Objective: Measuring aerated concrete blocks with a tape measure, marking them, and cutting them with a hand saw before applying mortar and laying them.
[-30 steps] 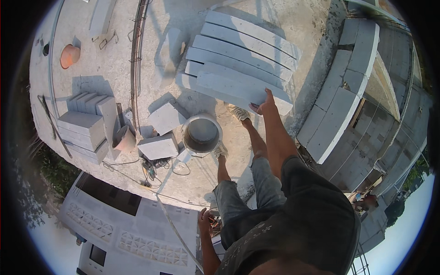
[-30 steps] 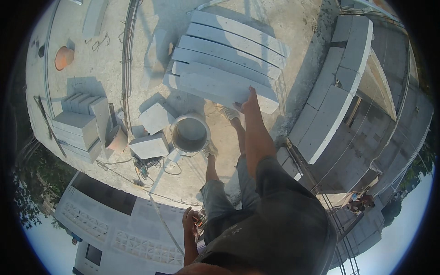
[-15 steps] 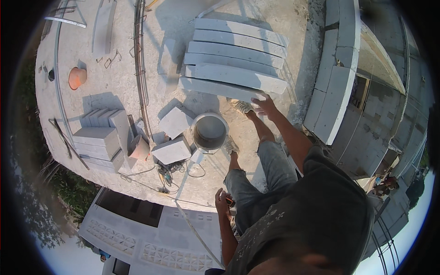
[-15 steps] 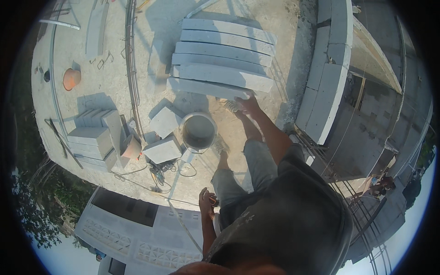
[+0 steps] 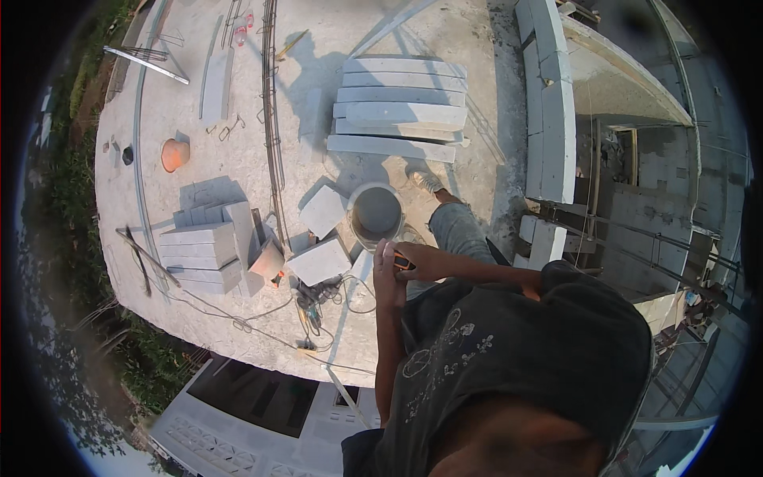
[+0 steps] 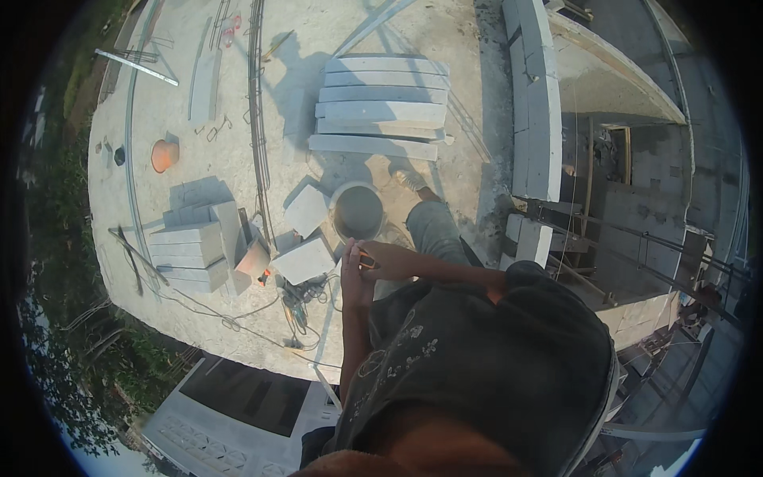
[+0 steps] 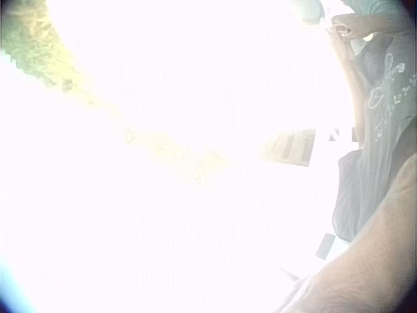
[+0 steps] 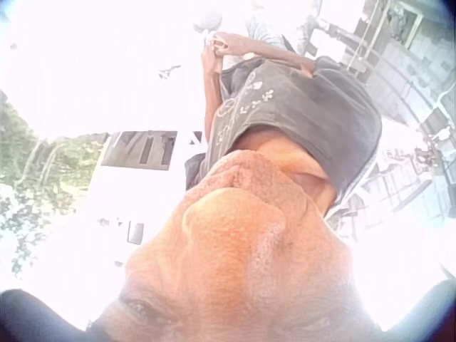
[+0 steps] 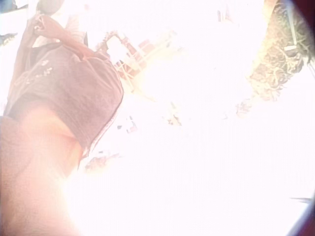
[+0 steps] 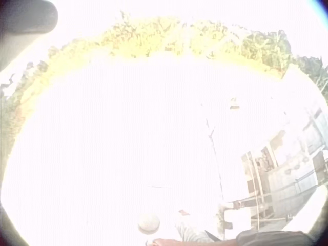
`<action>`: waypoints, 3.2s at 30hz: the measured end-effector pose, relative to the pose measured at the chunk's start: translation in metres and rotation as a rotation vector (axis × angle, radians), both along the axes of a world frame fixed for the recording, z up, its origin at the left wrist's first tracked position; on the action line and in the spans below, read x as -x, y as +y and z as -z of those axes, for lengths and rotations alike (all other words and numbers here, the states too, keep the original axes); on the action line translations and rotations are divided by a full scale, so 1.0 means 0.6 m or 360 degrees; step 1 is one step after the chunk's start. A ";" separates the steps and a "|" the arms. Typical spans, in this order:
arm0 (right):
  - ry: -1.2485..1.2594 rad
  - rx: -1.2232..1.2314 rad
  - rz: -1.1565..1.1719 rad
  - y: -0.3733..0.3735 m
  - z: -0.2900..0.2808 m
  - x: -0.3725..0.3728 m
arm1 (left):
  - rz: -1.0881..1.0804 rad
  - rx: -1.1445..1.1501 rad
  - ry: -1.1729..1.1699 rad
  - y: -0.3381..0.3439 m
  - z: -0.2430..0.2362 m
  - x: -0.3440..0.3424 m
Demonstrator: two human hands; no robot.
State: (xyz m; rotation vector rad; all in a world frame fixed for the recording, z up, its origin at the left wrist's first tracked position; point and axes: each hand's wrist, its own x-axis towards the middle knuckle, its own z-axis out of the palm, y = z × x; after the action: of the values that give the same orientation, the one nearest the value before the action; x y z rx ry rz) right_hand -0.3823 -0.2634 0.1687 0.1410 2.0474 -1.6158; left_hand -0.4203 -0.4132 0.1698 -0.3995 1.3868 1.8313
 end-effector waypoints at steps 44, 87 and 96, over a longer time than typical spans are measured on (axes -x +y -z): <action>-0.0104 -0.1734 0.0234 0.585 0.513 0.128 | 0.1413 0.1148 0.0102 0.034 0.310 -0.185; -0.0233 -0.0627 0.0024 0.308 0.313 -0.072 | -0.0525 0.0430 -0.0752 0.165 0.240 0.003; -0.0569 -0.0205 0.0240 0.113 0.114 -0.076 | -0.0433 0.0537 -0.0457 0.072 0.149 0.052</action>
State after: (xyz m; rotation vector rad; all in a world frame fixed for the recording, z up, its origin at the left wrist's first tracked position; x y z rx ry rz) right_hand -0.3364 -0.1953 0.1001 0.5991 1.8940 -1.4212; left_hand -0.4513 -0.3700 0.0805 -1.0280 1.4915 1.6622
